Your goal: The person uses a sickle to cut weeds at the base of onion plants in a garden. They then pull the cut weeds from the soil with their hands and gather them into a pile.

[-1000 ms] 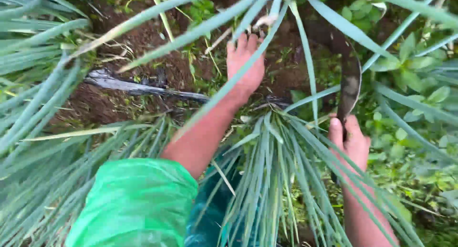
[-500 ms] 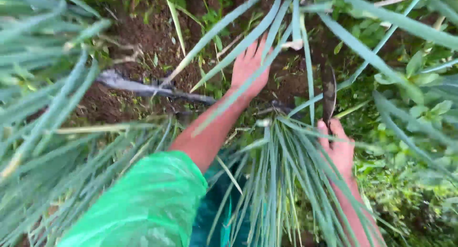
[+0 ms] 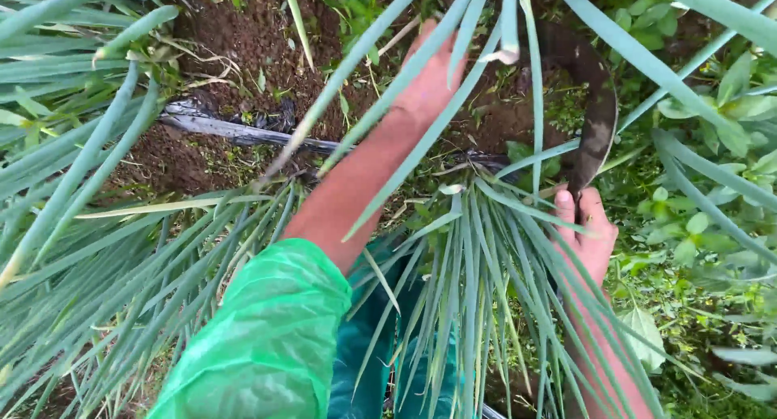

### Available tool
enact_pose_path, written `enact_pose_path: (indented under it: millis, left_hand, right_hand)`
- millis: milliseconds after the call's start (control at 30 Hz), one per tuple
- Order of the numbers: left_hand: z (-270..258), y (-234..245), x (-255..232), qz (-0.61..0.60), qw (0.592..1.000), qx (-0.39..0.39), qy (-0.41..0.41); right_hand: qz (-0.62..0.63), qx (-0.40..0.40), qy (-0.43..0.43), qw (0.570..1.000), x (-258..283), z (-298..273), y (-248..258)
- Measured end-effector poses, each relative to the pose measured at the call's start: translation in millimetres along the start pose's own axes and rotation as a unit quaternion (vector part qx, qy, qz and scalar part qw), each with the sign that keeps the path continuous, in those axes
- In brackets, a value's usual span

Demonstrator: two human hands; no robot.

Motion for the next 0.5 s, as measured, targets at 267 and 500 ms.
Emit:
enact_pose_path:
  millis: [267, 500]
  left_hand:
    - [-34.3, 17.2, 2.0, 0.484, 0.863, -0.065, -0.131]
    - [-17.1, 21.5, 32.2, 0.218, 0.966, -0.124, -0.061]
  right_hand:
    - [-0.032, 0.062, -0.018, 0.997, 2.3, 12.2, 0.6]
    - [-0.008, 0.003, 0.041, 0.999, 23.4, 26.7, 11.3]
Point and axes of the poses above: each hand's wrist, its own z-axis towards the middle knuckle, its own y-axis out of the back of the hand, x = y × z, the point moved 7 cm from there along z, towards the middle knuckle, and after that the axes turned 3 degrees about -z, right-handed, at the moved point
